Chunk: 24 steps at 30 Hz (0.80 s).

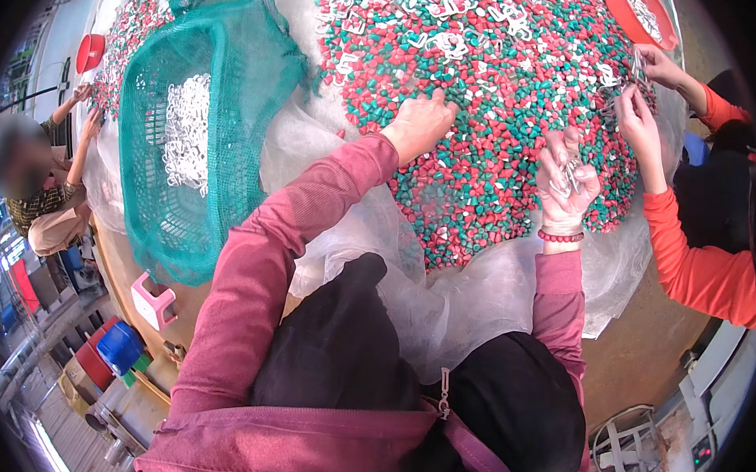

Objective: The person sits on the floor and sorts small red, green, and white plastic pieces by hand, placing selected white pieces into a green basket. The person repeatedly picks, sifts, and transfers pieces from a large pile on a plastic sheet into the basket.

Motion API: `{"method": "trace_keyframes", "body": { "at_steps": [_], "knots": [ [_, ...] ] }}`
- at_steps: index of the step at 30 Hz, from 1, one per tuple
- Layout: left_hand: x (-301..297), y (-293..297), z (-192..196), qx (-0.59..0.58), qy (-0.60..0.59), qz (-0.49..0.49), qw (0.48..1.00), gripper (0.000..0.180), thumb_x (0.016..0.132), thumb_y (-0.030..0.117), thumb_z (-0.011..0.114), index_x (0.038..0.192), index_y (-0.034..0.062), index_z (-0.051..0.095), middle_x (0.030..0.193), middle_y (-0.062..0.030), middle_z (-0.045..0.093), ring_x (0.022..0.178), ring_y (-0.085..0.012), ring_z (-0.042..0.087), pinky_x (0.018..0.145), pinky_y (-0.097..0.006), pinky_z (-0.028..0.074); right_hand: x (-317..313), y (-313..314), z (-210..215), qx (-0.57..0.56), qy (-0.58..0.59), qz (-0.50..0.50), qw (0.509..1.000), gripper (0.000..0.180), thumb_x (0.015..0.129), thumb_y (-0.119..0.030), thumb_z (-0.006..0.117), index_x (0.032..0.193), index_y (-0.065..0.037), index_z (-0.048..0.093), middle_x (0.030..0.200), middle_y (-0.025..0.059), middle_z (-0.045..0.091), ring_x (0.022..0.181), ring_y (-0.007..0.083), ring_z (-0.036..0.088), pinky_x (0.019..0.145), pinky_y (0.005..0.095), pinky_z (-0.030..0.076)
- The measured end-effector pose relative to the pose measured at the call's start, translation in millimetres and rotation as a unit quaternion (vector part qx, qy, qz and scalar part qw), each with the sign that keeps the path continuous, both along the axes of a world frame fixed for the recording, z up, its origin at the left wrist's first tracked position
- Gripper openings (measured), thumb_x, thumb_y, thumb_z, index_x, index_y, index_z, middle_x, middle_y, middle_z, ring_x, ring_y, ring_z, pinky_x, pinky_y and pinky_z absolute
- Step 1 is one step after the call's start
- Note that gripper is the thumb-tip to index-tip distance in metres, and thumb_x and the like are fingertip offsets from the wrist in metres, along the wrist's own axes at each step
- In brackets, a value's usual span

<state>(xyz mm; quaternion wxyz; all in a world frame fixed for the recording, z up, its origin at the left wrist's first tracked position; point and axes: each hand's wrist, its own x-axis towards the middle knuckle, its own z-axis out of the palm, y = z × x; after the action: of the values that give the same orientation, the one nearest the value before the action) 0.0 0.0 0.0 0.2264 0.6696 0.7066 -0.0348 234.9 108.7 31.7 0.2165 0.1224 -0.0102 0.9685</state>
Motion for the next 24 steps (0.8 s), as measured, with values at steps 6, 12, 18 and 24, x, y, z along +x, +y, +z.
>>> {"method": "trace_keyframes", "body": {
  "at_steps": [6,12,18,24],
  "knots": [
    [-12,4,4,-0.082,-0.009,0.004,0.997,0.028,0.073,0.018,0.074,0.096,0.0047,0.063,0.099,-0.0161,0.063,0.090,-0.0318,0.065,0.074,-0.045,0.053,-1,-21,22,-0.098,-0.135,-0.061,0.984,0.047,0.076,-0.001,0.054,0.123,-0.002,0.045,0.108,0.0192,0.044,0.086,0.0264,0.051,0.055,0.0326,0.060],
    [-43,-16,43,-0.066,-0.212,0.106,0.969,0.022,0.074,0.023,0.072,0.090,0.0088,0.067,0.079,-0.0121,0.063,0.077,-0.0281,0.064,0.066,-0.041,0.047,-4,-34,34,0.128,-0.385,0.017,0.914,0.040,0.085,-0.011,0.060,0.122,-0.002,0.047,0.101,0.0150,0.057,0.078,0.0204,0.060,0.051,0.0320,0.057],
    [-46,-30,59,0.004,-0.295,0.146,0.944,0.020,0.080,0.023,0.069,0.092,0.0083,0.065,0.077,-0.0072,0.061,0.071,-0.0152,0.058,0.058,-0.034,0.044,-13,-38,30,0.138,-0.413,0.017,0.900,0.035,0.087,-0.007,0.060,0.120,-0.001,0.050,0.094,0.0095,0.058,0.068,0.0119,0.055,0.042,0.0251,0.050],
    [-19,-38,47,-0.111,-0.802,0.329,0.487,0.008,0.084,0.011,0.049,0.090,0.0056,0.050,0.086,-0.0123,0.061,0.067,-0.0177,0.058,0.042,-0.027,0.040,-32,-52,64,0.227,-0.459,-0.082,0.855,0.036,0.086,-0.003,0.057,0.121,0.001,0.050,0.100,0.0104,0.057,0.080,0.0153,0.059,0.061,0.0298,0.057]
  ]
}}
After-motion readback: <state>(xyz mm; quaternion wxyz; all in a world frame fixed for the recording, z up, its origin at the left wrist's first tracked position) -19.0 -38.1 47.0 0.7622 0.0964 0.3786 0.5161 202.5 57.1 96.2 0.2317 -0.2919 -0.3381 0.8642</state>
